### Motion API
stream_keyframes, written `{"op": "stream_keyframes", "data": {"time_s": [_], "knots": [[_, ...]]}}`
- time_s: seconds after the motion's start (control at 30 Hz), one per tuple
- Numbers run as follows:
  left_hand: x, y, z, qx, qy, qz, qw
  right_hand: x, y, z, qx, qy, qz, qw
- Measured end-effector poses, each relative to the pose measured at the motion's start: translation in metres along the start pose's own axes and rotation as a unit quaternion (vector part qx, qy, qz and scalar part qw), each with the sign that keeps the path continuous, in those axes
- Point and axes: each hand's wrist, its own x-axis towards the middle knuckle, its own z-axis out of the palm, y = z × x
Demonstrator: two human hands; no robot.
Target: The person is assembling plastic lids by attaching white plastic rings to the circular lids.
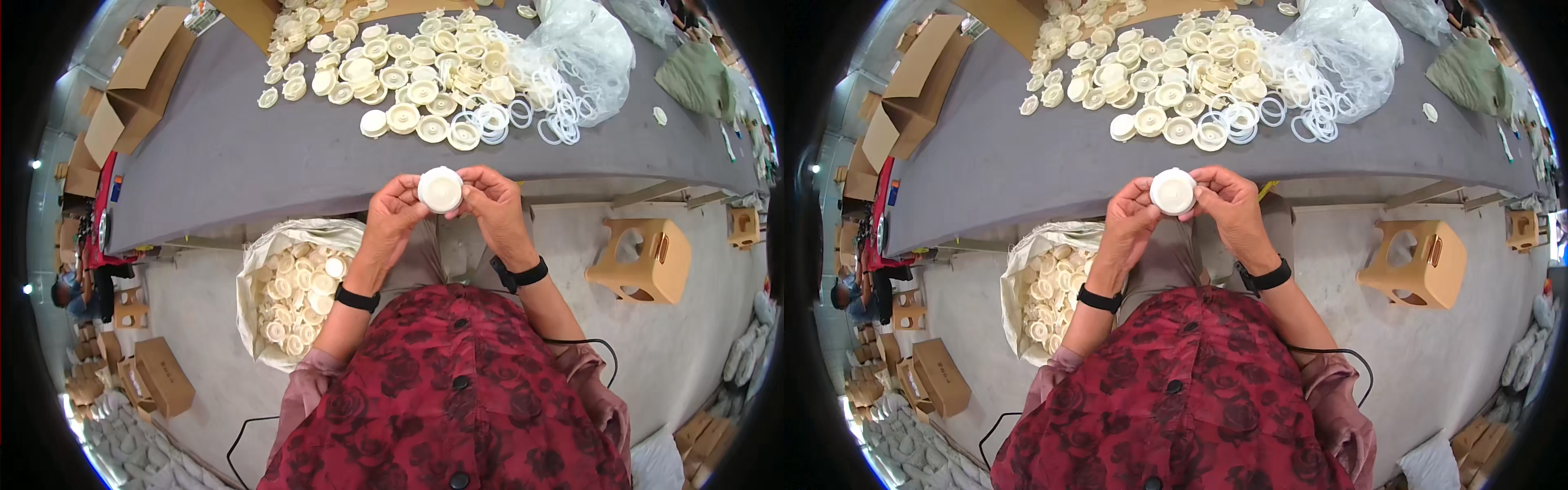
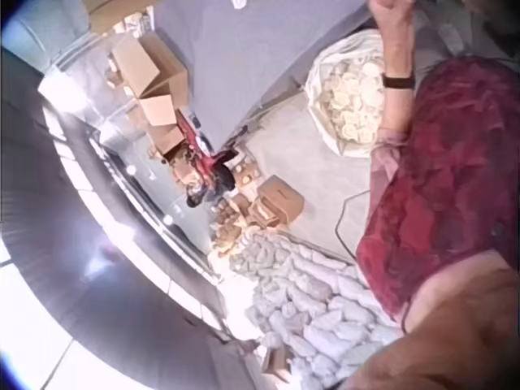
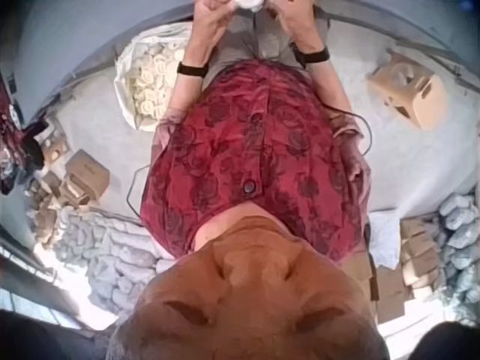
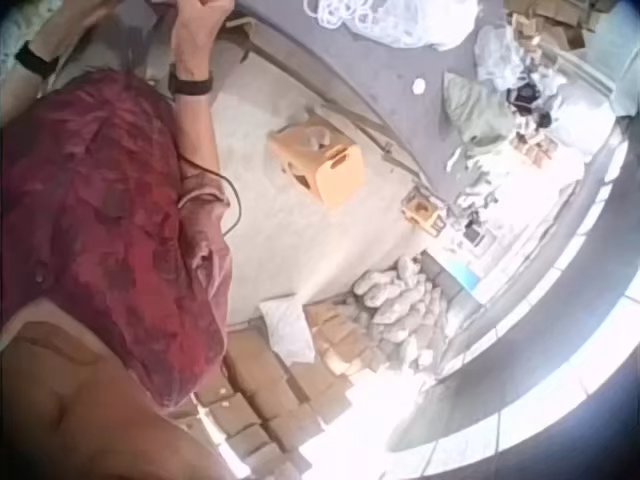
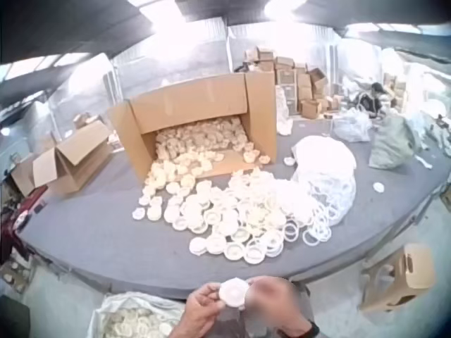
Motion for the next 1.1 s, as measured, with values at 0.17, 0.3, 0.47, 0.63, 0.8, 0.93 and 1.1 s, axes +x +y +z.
{"op": "stream_keyframes", "data": {"time_s": [0.17, 0.3, 0.47, 0.63, 0.8, 0.93, 1.1], "knots": [[-0.003, -0.011, 0.019, -0.004, 0.105, 0.054, 0.993, -0.006, 0.004, 0.009, 0.017, 0.04, -0.013, 0.999], [-0.007, -0.013, 0.017, 0.029, 0.107, 0.072, 0.991, -0.007, 0.003, 0.005, -0.027, 0.034, -0.03, 0.999], [-0.01, -0.008, 0.001, 0.133, 0.059, 0.046, 0.988, -0.008, -0.011, 0.006, -0.092, 0.016, -0.067, 0.993], [-0.007, 0.022, 0.001, 0.201, 0.005, 0.002, 0.98, -0.007, -0.015, 0.001, -0.125, -0.045, -0.008, 0.991], [0.003, 0.023, 0.007, 0.123, 0.002, 0.009, 0.992, -0.005, -0.015, 0.005, -0.072, -0.026, 0.008, 0.997], [0.003, -0.011, 0.022, -0.033, 0.069, 0.06, 0.995, -0.004, 0.001, 0.016, 0.063, 0.084, -0.043, 0.994], [0.0, -0.011, 0.023, -0.009, 0.112, 0.062, 0.992, -0.008, 0.0, 0.015, 0.006, 0.097, -0.049, 0.994]]}}
